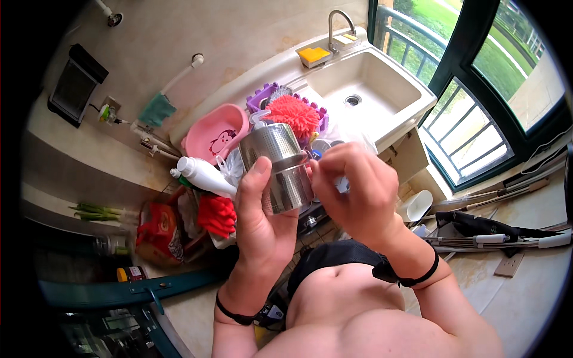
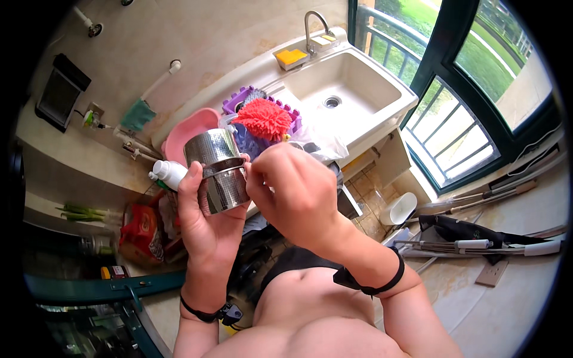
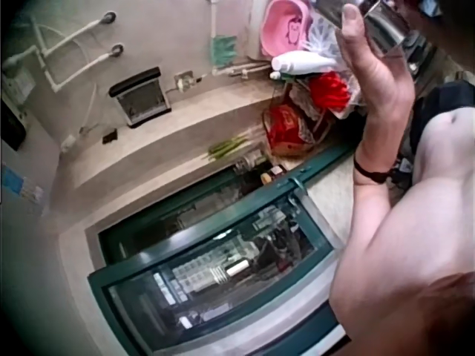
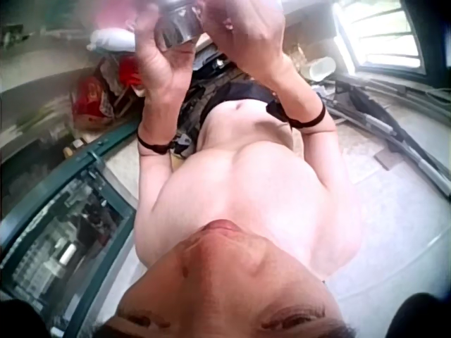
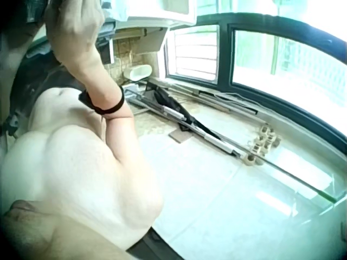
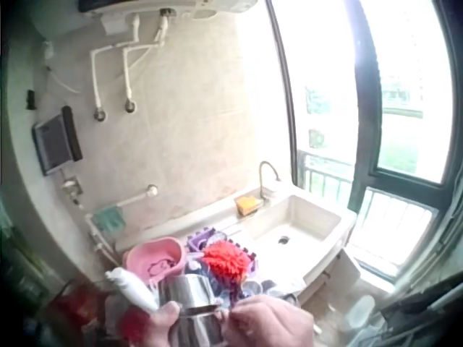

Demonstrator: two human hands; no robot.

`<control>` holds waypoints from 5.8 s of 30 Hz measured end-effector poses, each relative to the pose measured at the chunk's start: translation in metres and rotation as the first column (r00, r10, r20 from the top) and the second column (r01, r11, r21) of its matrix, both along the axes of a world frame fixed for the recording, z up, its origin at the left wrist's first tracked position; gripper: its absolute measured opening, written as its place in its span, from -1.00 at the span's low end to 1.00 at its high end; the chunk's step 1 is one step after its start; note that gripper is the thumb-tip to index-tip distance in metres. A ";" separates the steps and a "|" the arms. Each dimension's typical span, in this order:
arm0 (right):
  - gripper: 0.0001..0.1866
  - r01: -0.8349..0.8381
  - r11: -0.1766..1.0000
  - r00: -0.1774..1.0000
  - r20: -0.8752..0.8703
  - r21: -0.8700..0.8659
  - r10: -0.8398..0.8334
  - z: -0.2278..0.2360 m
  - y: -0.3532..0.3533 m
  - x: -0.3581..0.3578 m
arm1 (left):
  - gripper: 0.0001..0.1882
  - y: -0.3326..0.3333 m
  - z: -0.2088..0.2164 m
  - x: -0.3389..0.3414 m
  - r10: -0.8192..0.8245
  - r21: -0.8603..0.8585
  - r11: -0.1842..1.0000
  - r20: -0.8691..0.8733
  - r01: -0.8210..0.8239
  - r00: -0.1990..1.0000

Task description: Assembling the components of a metal Vietnamese coffee filter.

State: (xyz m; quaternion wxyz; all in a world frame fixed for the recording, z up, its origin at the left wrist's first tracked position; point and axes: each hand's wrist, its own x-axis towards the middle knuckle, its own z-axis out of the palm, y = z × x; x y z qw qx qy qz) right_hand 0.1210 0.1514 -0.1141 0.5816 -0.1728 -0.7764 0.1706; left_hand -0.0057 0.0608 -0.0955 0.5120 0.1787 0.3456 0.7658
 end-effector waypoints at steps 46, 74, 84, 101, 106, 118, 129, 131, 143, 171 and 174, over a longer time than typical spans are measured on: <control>-0.78 0.015 0.952 0.991 0.121 0.306 -0.055 -0.017 0.016 -0.012 | -0.51 0.000 -0.016 -0.025 -0.074 -0.060 0.996 -0.167 0.065 0.983; -0.77 -0.221 0.973 0.968 0.133 0.068 0.211 -0.015 0.014 0.004 | -0.37 -0.013 -0.017 -0.016 -0.101 0.036 0.994 -0.145 0.107 0.984; -0.90 -0.368 0.807 0.899 0.044 -0.462 0.435 0.000 0.004 0.018 | -0.03 -0.011 -0.033 -0.023 -0.121 0.106 0.983 -0.228 0.148 0.966; -0.82 -0.157 0.986 0.968 0.190 -0.056 0.165 0.018 -0.003 0.003 | -0.72 0.004 0.000 -0.034 0.467 0.520 0.853 -0.788 -0.029 -0.402; -0.84 -0.133 0.989 0.967 0.210 -0.062 0.143 0.014 -0.005 -0.001 | -0.74 0.003 0.007 -0.032 0.407 0.496 0.867 -0.766 -0.056 -0.498; -0.70 -0.050 0.926 0.967 0.250 0.374 -0.048 -0.003 0.004 -0.006 | -0.80 0.001 0.006 -0.035 0.341 0.439 0.892 -0.814 -0.112 -0.471; -0.68 -0.035 0.933 0.965 0.255 0.359 -0.062 0.000 -0.005 -0.002 | -0.75 -0.002 0.000 -0.041 0.388 0.451 0.890 -0.822 -0.060 -0.417; -0.67 -0.042 0.928 0.961 0.270 0.370 -0.064 -0.001 -0.011 0.000 | -0.77 -0.003 -0.002 -0.040 0.413 0.477 0.877 -0.808 -0.056 -0.420; -0.76 -0.051 0.947 0.995 0.098 0.318 0.021 -0.009 -0.036 0.000 | -0.83 -0.015 -0.013 -0.043 0.513 0.564 0.826 -0.757 -0.007 -0.404; -0.87 -0.241 0.957 0.957 0.127 -0.159 0.262 0.002 -0.039 0.001 | -0.80 -0.013 -0.013 -0.032 0.446 0.448 0.893 -0.893 -0.043 -0.053; -0.86 -0.224 0.966 0.960 0.139 -0.131 0.242 0.001 -0.038 0.001 | -0.79 -0.012 -0.013 -0.034 0.446 0.449 0.893 -0.892 -0.027 -0.079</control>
